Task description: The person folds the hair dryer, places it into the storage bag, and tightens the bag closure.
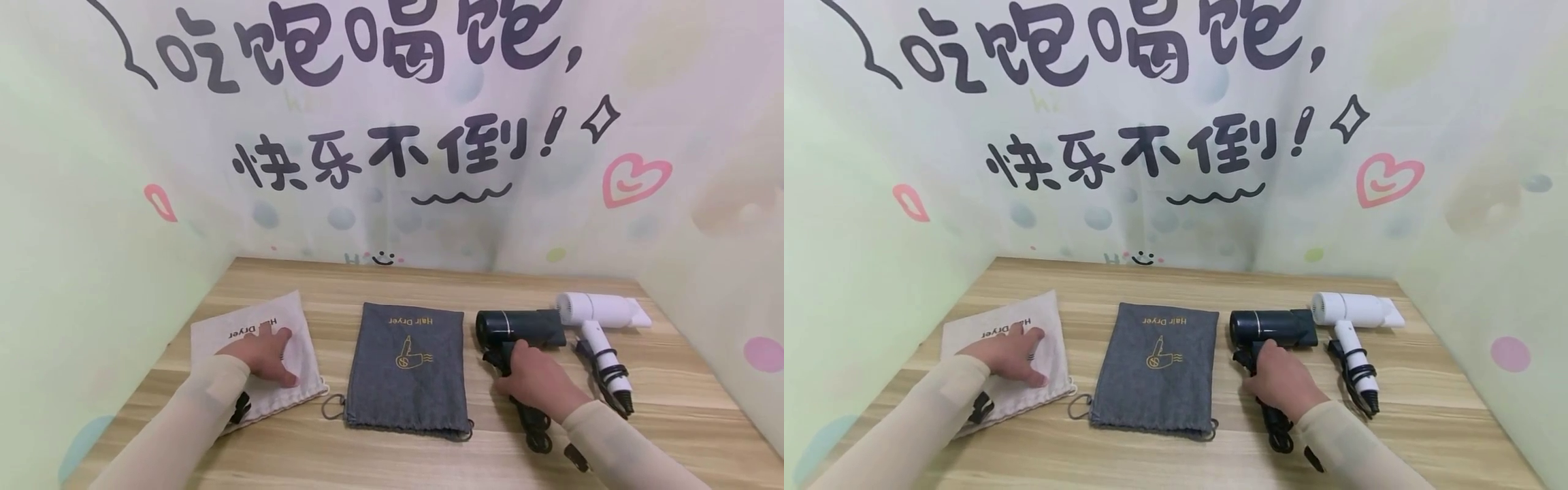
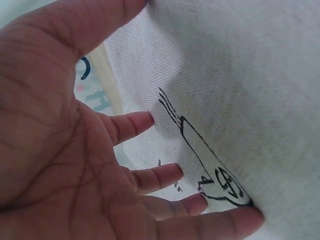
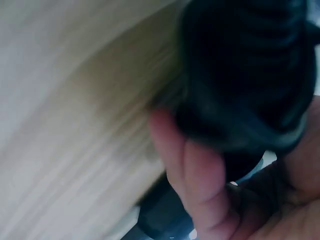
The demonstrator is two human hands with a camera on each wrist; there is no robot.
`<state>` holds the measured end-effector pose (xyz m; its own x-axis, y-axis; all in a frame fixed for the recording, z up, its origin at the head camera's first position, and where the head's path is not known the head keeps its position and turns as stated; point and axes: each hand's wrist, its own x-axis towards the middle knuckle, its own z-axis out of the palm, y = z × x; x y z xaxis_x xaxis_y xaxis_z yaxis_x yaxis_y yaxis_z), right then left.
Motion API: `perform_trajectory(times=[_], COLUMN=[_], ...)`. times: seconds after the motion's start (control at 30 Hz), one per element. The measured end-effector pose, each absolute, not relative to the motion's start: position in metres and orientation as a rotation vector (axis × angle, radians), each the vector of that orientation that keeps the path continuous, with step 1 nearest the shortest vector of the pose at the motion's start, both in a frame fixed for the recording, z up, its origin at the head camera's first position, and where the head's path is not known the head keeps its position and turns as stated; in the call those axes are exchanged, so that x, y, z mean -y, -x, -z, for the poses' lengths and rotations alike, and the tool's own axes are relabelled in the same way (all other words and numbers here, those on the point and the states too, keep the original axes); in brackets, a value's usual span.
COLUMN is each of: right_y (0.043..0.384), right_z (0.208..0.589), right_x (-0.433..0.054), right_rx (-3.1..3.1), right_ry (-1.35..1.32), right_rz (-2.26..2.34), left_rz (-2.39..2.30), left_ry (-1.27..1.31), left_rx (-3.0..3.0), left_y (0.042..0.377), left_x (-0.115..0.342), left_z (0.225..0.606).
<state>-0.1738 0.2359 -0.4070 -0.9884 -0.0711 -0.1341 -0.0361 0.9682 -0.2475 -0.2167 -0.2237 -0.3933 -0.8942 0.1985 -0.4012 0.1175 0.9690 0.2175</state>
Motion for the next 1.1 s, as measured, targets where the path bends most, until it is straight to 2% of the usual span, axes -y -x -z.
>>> perform_trajectory(times=[0.33,0.6,0.83,1.1], right_y=[0.164,0.16,0.166,0.176], right_z=[0.393,0.381,0.377,0.372], right_x=[-0.239,-0.244,-0.251,-0.255], right_rx=[-3.1,-3.196,-3.361,-3.607], right_ry=[0.299,0.368,0.45,0.61], right_rz=[0.318,0.223,0.098,0.185], left_rz=[-0.257,-0.259,-0.247,-0.264], left_ry=[-0.215,-0.239,-0.235,-0.237], left_rx=[-2.68,-2.676,-2.675,-2.673], left_y=[0.215,0.214,0.215,0.215], left_x=[0.224,0.222,0.223,0.223], left_z=[0.389,0.388,0.391,0.392])
